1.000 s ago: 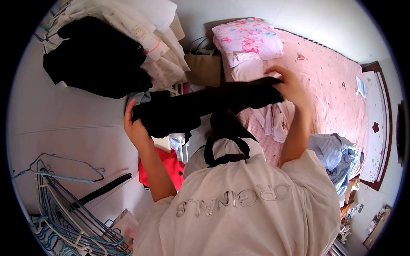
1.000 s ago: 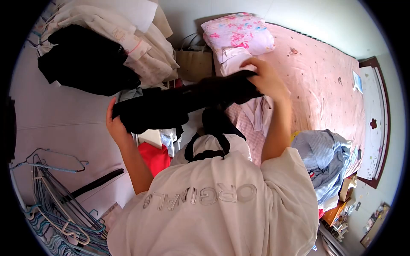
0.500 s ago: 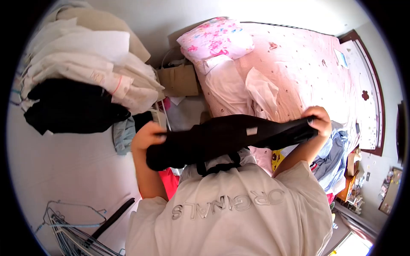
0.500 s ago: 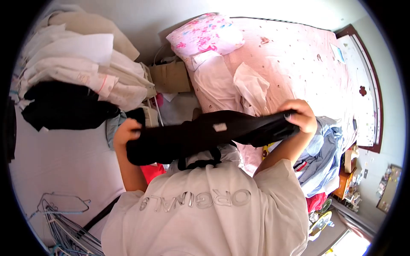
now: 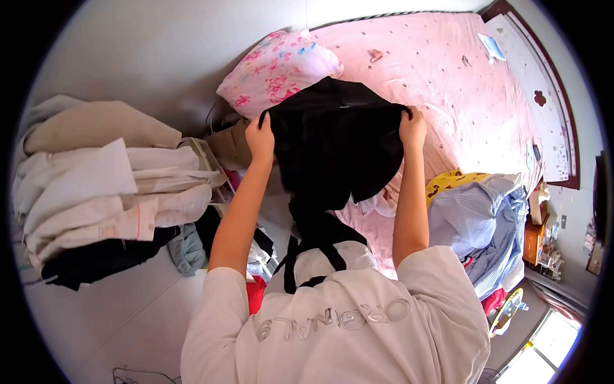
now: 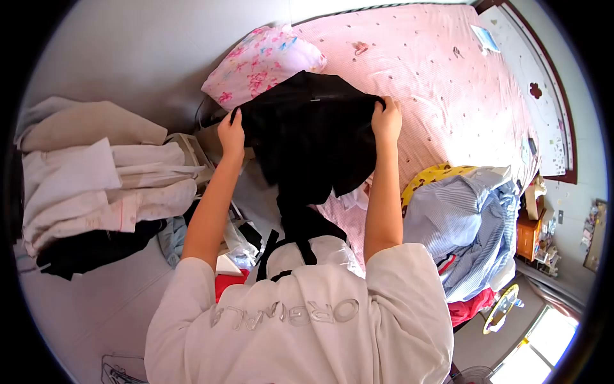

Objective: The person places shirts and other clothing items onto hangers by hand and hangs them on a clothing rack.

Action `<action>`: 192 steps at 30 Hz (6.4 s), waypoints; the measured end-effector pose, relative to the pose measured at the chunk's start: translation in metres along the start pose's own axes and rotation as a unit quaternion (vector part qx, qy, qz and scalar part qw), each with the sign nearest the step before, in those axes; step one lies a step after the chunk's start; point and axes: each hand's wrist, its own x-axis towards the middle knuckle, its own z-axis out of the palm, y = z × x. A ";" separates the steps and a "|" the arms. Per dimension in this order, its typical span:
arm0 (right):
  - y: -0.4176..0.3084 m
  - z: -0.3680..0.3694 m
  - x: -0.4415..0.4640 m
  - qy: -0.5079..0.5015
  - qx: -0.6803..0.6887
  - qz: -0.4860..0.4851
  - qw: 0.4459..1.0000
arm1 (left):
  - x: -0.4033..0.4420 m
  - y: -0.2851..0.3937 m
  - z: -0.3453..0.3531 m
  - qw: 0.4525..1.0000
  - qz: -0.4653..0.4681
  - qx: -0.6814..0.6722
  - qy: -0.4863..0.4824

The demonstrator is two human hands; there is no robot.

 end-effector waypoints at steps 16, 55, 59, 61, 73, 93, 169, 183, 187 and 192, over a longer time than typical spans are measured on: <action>0.060 0.134 -0.050 -0.167 -0.044 -0.093 0.980 | -0.005 -0.171 0.069 0.950 -0.119 0.019 -0.289; -0.323 -0.088 -0.420 -0.634 0.434 -0.556 0.317 | -0.466 0.206 -0.355 0.385 0.238 0.489 0.745; -0.330 -0.103 -0.430 -0.622 0.455 -0.581 0.262 | -0.464 0.206 -0.364 0.466 0.173 0.427 0.755; -0.333 -0.109 -0.439 -0.626 0.459 -0.587 0.232 | -0.464 0.208 -0.367 0.468 0.193 0.372 0.778; -0.362 -0.172 -0.484 -0.647 0.513 -0.521 0.215 | -0.482 0.204 -0.403 0.665 0.157 0.279 0.675; -0.402 -0.192 -0.478 -0.680 0.522 -0.428 0.287 | -0.475 0.204 -0.399 0.653 0.150 0.284 0.686; 0.052 -0.072 -0.058 -0.232 -0.003 0.150 0.961 | 0.010 -0.194 0.049 0.894 -0.023 0.313 -0.320; 0.051 -0.067 -0.070 -0.193 0.055 0.266 0.943 | 0.058 -0.177 0.138 0.887 -0.062 0.391 -0.238; 0.061 -0.063 -0.071 -0.185 0.118 0.301 0.928 | 0.091 -0.197 0.110 0.843 -0.468 -0.263 0.026; 0.078 -0.062 -0.073 -0.219 0.220 0.332 0.891 | 0.100 -0.150 0.035 0.892 -0.316 -0.154 -0.284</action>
